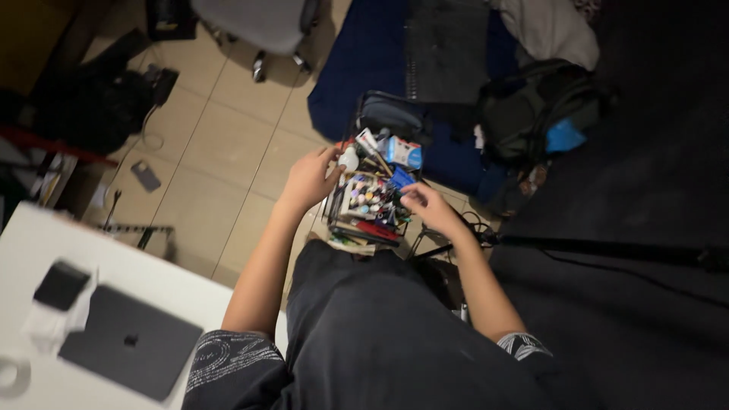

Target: The person repositions a table and a reflector screen, untangles an electrical cord, and searches an organizer cart. The person then opens a box of binder clips, takes out a clip, and arranges items on the cart by hand.

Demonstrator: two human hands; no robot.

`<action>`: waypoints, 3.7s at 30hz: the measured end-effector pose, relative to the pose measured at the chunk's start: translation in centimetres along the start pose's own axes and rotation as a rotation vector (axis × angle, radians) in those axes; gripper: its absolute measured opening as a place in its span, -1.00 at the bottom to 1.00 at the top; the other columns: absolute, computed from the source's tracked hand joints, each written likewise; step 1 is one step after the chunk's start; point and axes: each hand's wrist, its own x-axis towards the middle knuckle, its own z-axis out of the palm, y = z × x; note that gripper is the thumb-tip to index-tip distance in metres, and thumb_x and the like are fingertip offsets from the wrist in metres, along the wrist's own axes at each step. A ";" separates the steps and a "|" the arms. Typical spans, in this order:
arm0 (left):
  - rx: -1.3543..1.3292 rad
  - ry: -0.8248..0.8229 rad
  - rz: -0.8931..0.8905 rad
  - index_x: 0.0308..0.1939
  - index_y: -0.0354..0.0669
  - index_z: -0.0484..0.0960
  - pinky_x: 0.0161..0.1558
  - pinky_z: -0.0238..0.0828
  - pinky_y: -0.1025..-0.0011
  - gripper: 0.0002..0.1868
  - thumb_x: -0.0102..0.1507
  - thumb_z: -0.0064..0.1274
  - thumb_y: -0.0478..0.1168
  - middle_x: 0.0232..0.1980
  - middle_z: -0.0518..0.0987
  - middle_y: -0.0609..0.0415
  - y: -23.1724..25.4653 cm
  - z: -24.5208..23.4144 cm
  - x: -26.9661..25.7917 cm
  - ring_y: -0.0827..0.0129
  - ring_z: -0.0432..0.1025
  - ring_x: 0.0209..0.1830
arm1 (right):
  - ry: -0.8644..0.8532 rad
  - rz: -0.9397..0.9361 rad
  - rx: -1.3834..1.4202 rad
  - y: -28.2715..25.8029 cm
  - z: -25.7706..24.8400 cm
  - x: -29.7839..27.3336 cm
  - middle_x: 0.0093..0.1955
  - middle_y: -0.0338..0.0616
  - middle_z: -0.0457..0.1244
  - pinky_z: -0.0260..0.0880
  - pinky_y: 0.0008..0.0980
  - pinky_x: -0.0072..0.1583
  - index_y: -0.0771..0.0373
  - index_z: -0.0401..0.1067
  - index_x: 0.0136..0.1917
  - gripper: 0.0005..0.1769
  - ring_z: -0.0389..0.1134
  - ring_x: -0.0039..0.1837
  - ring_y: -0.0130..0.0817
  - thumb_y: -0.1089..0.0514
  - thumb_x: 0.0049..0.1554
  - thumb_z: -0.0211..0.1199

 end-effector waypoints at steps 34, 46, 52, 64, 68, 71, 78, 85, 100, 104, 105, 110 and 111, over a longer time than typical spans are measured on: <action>0.046 -0.800 0.343 0.15 -0.26 0.51 0.13 0.36 -0.02 -0.64 0.45 -0.19 -0.08 0.05 0.61 -0.39 -14.7 26.6 32.9 -0.29 0.46 0.13 | 1.440 0.465 1.239 7.7 24.6 2.7 -0.35 -0.12 0.19 0.47 -0.20 -0.25 0.30 0.18 -0.02 -0.63 0.29 -0.36 -0.30 -0.06 0.41 -0.15; 0.008 -0.637 0.184 0.14 -0.33 0.45 0.08 0.37 -0.05 -0.69 0.44 -0.19 -0.17 0.03 0.58 -0.46 -18.8 22.3 32.9 -0.35 0.43 0.11 | 1.311 0.644 0.739 13.6 12.5 2.4 -0.48 -0.14 0.13 0.24 -0.18 -0.39 0.23 0.24 -0.18 -0.55 0.21 -0.48 -0.26 -0.15 0.38 -0.06; 0.044 -0.628 0.133 0.17 -0.29 0.49 0.12 0.38 -0.05 -0.68 0.45 -0.21 -0.17 0.04 0.59 -0.43 -15.6 24.3 30.3 -0.31 0.45 0.11 | 1.274 0.552 0.771 15.1 11.4 -1.6 -0.44 -0.16 0.16 0.29 -0.23 -0.38 0.21 0.27 -0.13 -0.58 0.24 -0.45 -0.30 -0.15 0.38 -0.01; -0.037 -0.456 0.212 0.03 -0.17 0.69 0.12 0.36 0.05 -0.69 0.25 -0.04 -0.36 -0.02 0.64 -0.25 -17.0 17.8 31.0 -0.16 0.48 0.03 | 1.175 0.603 0.994 13.7 9.0 -0.6 -0.35 -0.06 0.23 0.43 -0.09 -0.33 0.21 0.34 0.01 -0.71 0.37 -0.39 -0.10 -0.07 0.28 0.11; -0.269 -0.392 0.181 0.02 -0.20 0.66 0.00 0.45 0.26 -0.78 0.33 -0.02 -0.37 -0.08 0.65 -0.15 -19.1 12.2 30.9 0.09 0.55 -0.08 | 1.143 1.009 -0.378 9.6 7.1 -0.5 0.12 0.28 0.29 0.32 0.15 0.10 0.28 0.24 0.34 -0.29 0.31 0.16 0.29 -0.07 0.05 0.40; -0.401 -0.345 0.100 0.01 -0.21 0.64 -0.03 0.47 0.38 -0.82 0.37 -0.03 -0.35 -0.09 0.68 -0.05 -22.0 7.3 30.5 0.27 0.58 -0.11 | 1.163 1.047 -0.391 4.1 5.7 3.2 0.27 0.28 0.22 0.28 0.16 0.23 0.28 0.20 0.37 -0.34 0.25 0.29 0.25 -0.03 0.13 0.34; -0.532 -0.101 0.025 0.07 -0.21 0.59 0.01 0.47 0.43 -0.78 0.37 -0.06 -0.34 -0.06 0.67 0.05 -34.2 -4.4 28.9 0.40 0.58 -0.05 | 1.085 0.338 -0.619 -5.1 7.2 17.5 0.17 0.20 0.25 0.32 0.10 0.21 0.32 0.34 0.21 -0.57 0.27 0.24 0.20 0.08 0.18 0.36; -0.485 0.198 -0.190 0.04 -0.25 0.59 -0.06 0.44 0.43 -0.81 0.39 -0.05 -0.32 -0.12 0.67 0.06 -40.9 -15.5 23.9 0.40 0.51 -0.16 | 0.423 -0.278 -0.253 -16.7 10.5 31.2 0.10 -0.02 0.27 0.41 -0.30 0.13 0.30 0.40 0.21 -0.59 0.38 0.12 -0.21 0.21 0.11 0.39; -0.483 0.654 -0.492 -0.08 -0.28 0.58 -0.04 0.47 0.44 -0.85 0.39 -0.05 -0.27 -0.16 0.66 0.04 -42.1 -24.3 18.0 0.42 0.54 -0.13 | -0.446 -0.253 0.276 -21.1 15.9 52.9 0.00 -0.26 0.31 0.37 -0.50 0.15 0.31 0.40 0.19 -0.70 0.33 0.07 -0.51 0.26 0.20 0.32; -0.450 0.790 -0.548 -0.07 -0.25 0.59 -0.06 0.45 0.43 -0.86 0.38 -0.03 -0.27 -0.17 0.66 0.04 -41.5 -25.9 14.7 0.41 0.52 -0.15 | -0.640 -0.255 0.171 -24.5 20.3 57.0 -0.01 -0.28 0.30 0.32 -0.50 0.14 0.30 0.40 0.21 -0.70 0.31 0.08 -0.52 0.25 0.22 0.31; -0.482 0.833 -0.526 -0.07 -0.25 0.59 -0.05 0.47 0.43 -0.86 0.38 -0.03 -0.28 -0.16 0.65 0.05 -41.6 -26.5 13.4 0.42 0.53 -0.12 | -0.701 -0.285 0.175 -25.8 22.0 57.8 -0.01 -0.28 0.30 0.34 -0.48 0.15 0.29 0.40 0.21 -0.70 0.32 0.08 -0.51 0.22 0.22 0.32; -0.499 1.047 -0.667 -0.08 -0.22 0.57 -0.05 0.47 0.44 -0.88 0.40 -0.04 -0.27 -0.15 0.64 0.10 -41.8 -28.0 5.6 0.46 0.52 -0.12 | -0.939 -0.385 -0.057 -32.4 30.7 59.4 -0.02 -0.29 0.33 0.36 -0.45 0.14 0.27 0.42 0.18 -0.71 0.34 0.07 -0.50 0.16 0.21 0.32; -0.481 1.097 -0.671 -0.08 -0.21 0.57 -0.03 0.46 0.45 -0.88 0.41 -0.06 -0.27 -0.14 0.64 0.12 -42.0 -28.2 3.7 0.47 0.53 -0.10 | -1.007 -0.381 -0.105 -33.6 32.7 59.1 -0.03 -0.30 0.33 0.36 -0.45 0.13 0.26 0.42 0.17 -0.70 0.34 0.06 -0.50 0.15 0.20 0.33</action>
